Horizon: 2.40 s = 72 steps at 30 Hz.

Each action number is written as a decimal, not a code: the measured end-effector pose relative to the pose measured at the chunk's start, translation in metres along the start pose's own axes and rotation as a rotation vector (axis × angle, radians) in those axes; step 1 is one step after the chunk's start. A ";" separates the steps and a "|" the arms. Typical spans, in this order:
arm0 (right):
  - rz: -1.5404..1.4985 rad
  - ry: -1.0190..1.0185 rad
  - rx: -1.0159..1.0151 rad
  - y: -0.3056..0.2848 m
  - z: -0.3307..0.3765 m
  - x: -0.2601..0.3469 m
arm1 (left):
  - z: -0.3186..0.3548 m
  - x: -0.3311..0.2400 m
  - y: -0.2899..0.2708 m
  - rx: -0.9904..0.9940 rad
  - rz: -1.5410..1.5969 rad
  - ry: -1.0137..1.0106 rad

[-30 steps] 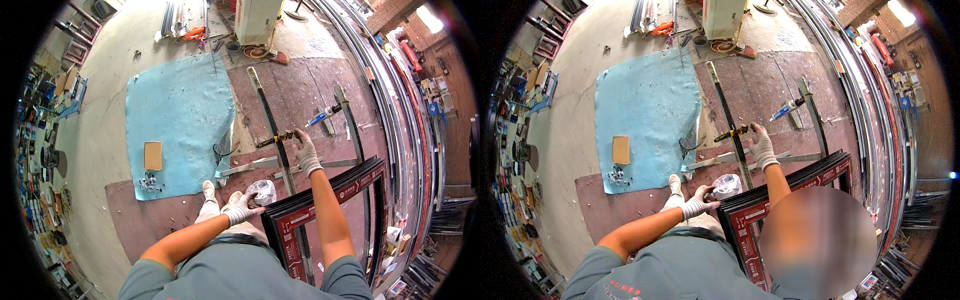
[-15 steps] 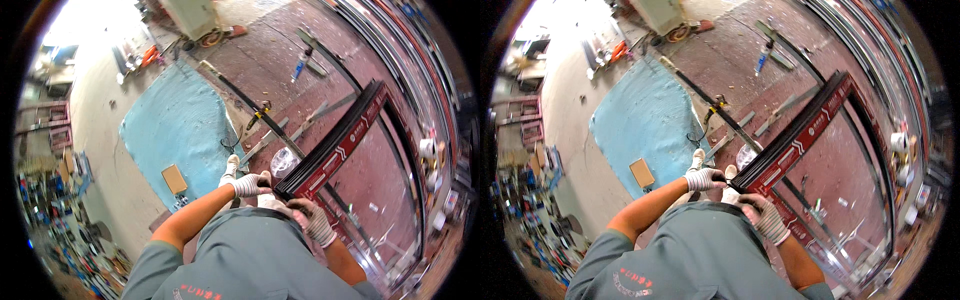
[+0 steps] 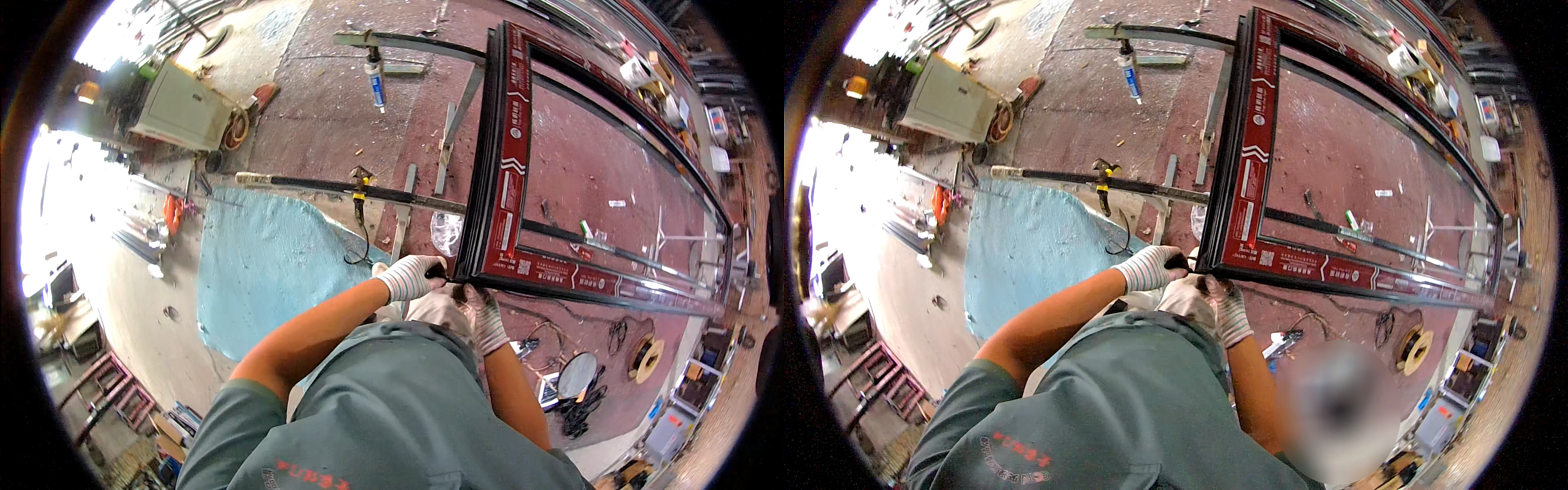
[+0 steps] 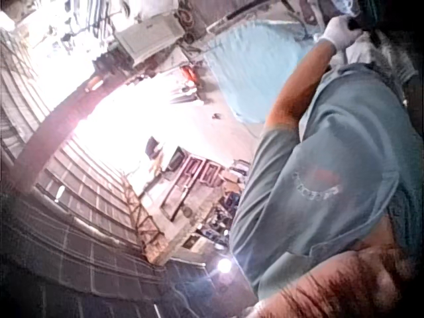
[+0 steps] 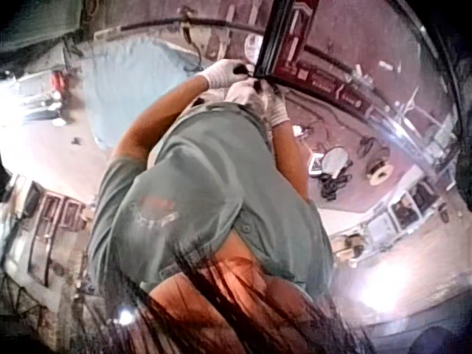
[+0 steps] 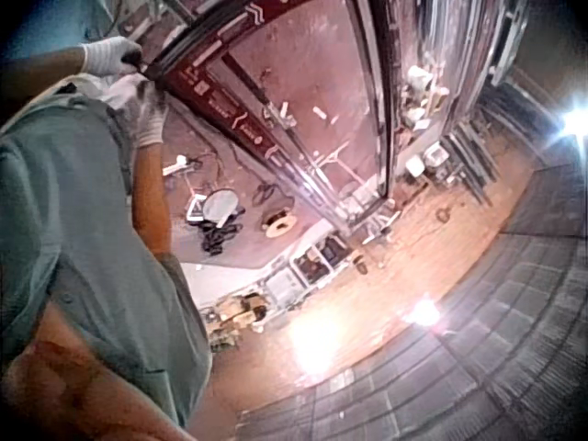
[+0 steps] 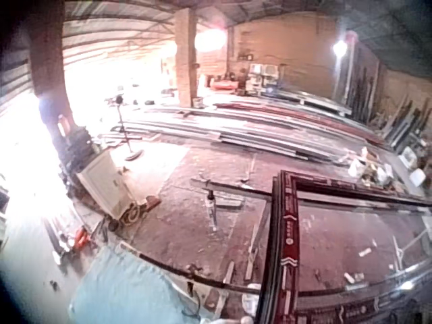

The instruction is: The person assembles a window frame by inserting a black rubber seal into the grooves of a red metal frame. They use a yellow caulking gun to press the seal into place and adjust the frame's position on the floor.

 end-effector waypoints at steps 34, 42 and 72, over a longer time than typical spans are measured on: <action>-0.130 -0.113 -0.291 0.011 -0.007 -0.009 | -0.014 0.011 0.007 -0.018 -0.010 0.059; -0.117 -0.201 -0.218 -0.004 -0.006 0.002 | -0.013 0.008 0.008 -0.009 -0.022 0.089; 1.375 -0.446 -0.096 -0.053 0.043 -0.055 | -0.022 0.051 0.038 -0.063 0.621 -0.169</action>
Point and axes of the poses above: each hand's wrist, its own z-axis away from the middle knuckle, its own y-axis out of the palm, x = y × z, the point moved 4 cm from there along -z, towards the middle knuckle, and after that the axes turned 4 degrees about -x, right-handed, at the moved point
